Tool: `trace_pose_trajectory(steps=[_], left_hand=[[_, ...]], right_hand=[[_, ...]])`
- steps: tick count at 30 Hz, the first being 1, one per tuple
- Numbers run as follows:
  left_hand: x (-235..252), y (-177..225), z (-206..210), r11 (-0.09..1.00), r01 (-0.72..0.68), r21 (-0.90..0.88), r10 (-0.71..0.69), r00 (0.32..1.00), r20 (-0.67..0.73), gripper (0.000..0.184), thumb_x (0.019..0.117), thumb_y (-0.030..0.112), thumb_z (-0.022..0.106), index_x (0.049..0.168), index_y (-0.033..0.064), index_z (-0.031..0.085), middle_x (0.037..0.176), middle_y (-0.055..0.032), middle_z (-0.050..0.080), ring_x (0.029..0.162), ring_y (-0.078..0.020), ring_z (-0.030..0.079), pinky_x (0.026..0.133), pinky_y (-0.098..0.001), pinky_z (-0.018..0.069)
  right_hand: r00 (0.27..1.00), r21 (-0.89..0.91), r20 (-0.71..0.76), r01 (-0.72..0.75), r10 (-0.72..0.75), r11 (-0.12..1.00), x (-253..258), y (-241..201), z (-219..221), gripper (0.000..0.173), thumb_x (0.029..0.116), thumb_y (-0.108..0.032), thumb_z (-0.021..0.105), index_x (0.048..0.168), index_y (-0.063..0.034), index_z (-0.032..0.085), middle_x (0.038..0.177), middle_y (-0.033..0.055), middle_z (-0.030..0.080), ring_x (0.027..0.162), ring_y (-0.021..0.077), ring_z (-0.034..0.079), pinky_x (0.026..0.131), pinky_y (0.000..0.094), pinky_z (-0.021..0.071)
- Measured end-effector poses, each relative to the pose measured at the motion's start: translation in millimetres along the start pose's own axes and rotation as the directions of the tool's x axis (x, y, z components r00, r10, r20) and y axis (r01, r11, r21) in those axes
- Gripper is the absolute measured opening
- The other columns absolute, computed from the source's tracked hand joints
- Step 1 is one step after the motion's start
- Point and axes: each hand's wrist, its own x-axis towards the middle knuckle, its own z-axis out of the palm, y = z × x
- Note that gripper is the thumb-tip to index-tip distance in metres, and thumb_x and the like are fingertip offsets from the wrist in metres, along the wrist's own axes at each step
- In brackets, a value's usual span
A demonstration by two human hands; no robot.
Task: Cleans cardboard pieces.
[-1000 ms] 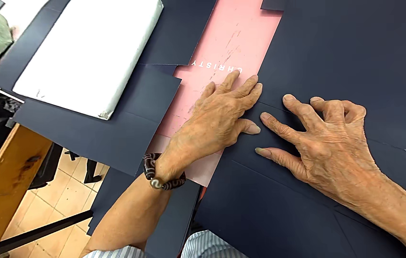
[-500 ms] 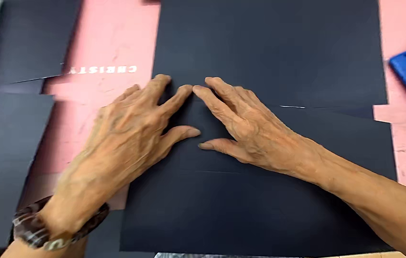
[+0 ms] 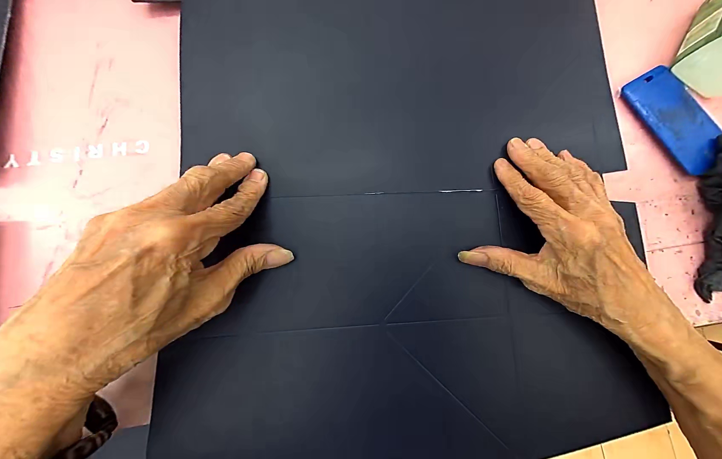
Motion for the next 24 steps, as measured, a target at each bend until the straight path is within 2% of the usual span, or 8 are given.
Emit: trace_pose_trajectory(steps=[13, 15, 16, 18, 19, 21, 22, 24], left_hand=[[6, 1, -9, 0.999, 0.006, -0.042, -0.005, 1.000, 0.025, 0.078, 0.0958, 0.064, 0.051, 0.143, 0.0021, 0.058, 0.150, -0.0219, 0.052, 0.136, -0.0375, 0.054, 0.107, -0.0551, 0.0461], [13, 4, -14, 1.000, 0.009, 0.001, -0.009, 0.999, 0.040, 0.085, 0.0927, 0.069, 0.051, 0.140, -0.0005, 0.059, 0.143, -0.0229, 0.058, 0.125, -0.0398, 0.061, 0.097, -0.0590, 0.0502], [19, 6, -14, 0.999, -0.005, 0.040, 0.004, 1.000, 0.026, 0.084, 0.0928, 0.071, 0.049, 0.138, 0.0004, 0.060, 0.133, -0.0235, 0.061, 0.112, -0.0409, 0.065, 0.087, -0.0602, 0.0520], [36, 16, -15, 0.993, -0.035, 0.112, 0.033, 0.999, 0.018, 0.080, 0.0936, 0.073, 0.044, 0.143, 0.0117, 0.057, 0.111, -0.0218, 0.063, 0.086, -0.0408, 0.064, 0.064, -0.0578, 0.0467], [46, 24, -17, 0.987, -0.048, 0.151, 0.042, 0.998, 0.041, 0.081, 0.0930, 0.076, 0.041, 0.149, 0.0183, 0.052, 0.108, -0.0217, 0.061, 0.080, -0.0419, 0.062, 0.059, -0.0570, 0.0442], [60, 42, -20, 0.980, -0.038, 0.195, 0.014, 0.992, 0.122, 0.086, 0.0901, 0.081, 0.040, 0.156, 0.0263, 0.045, 0.124, -0.0234, 0.058, 0.087, -0.0452, 0.062, 0.060, -0.0576, 0.0446], [63, 46, -21, 0.979, -0.032, 0.201, -0.001, 0.987, 0.162, 0.086, 0.0900, 0.081, 0.040, 0.156, 0.0272, 0.044, 0.136, -0.0245, 0.054, 0.091, -0.0462, 0.061, 0.063, -0.0580, 0.0450], [63, 49, -20, 0.978, -0.043, 0.203, 0.000, 0.978, 0.208, 0.083, 0.0938, 0.078, 0.036, 0.156, 0.0246, 0.045, 0.145, -0.0268, 0.049, 0.092, -0.0476, 0.060, 0.065, -0.0581, 0.0440]], right_hand=[[1.000, -0.006, 0.002, -0.009, 0.009, 1.000, 0, -2, 0, 0.089, 0.0907, -0.071, 0.057, 0.140, 0.0028, 0.059, 0.153, 0.0218, 0.050, 0.144, 0.0367, 0.046, 0.120, 0.0563, 0.0299], [1.000, -0.008, 0.001, -0.011, 0.011, 1.000, 1, -1, 1, 0.089, 0.0910, -0.071, 0.056, 0.140, 0.0029, 0.059, 0.153, 0.0218, 0.050, 0.145, 0.0365, 0.045, 0.121, 0.0563, 0.0294], [1.000, -0.006, 0.001, -0.012, 0.012, 1.000, 1, -1, 1, 0.089, 0.0912, -0.071, 0.056, 0.140, 0.0030, 0.059, 0.153, 0.0218, 0.050, 0.145, 0.0365, 0.045, 0.121, 0.0560, 0.0290], [1.000, 0.004, -0.005, -0.011, 0.011, 1.000, 2, -1, 1, 0.088, 0.0915, -0.070, 0.056, 0.139, 0.0027, 0.059, 0.153, 0.0212, 0.050, 0.145, 0.0365, 0.045, 0.121, 0.0554, 0.0290], [1.000, 0.015, -0.006, -0.012, 0.012, 1.000, 2, -1, 1, 0.087, 0.0914, -0.070, 0.057, 0.139, 0.0026, 0.060, 0.153, 0.0208, 0.050, 0.145, 0.0363, 0.044, 0.120, 0.0553, 0.0290], [1.000, 0.038, -0.003, -0.008, 0.008, 0.999, 2, 0, 0, 0.086, 0.0911, -0.069, 0.058, 0.139, 0.0026, 0.060, 0.153, 0.0211, 0.050, 0.145, 0.0373, 0.044, 0.120, 0.0554, 0.0292], [1.000, 0.049, 0.003, -0.004, 0.004, 0.999, 3, 0, 0, 0.086, 0.0910, -0.069, 0.058, 0.139, 0.0027, 0.059, 0.153, 0.0215, 0.050, 0.145, 0.0382, 0.044, 0.119, 0.0557, 0.0293], [1.000, 0.101, 0.019, 0.007, -0.009, 0.995, 5, 2, -1, 0.084, 0.0918, -0.066, 0.059, 0.139, 0.0034, 0.059, 0.154, 0.0221, 0.049, 0.145, 0.0386, 0.043, 0.119, 0.0555, 0.0281]])
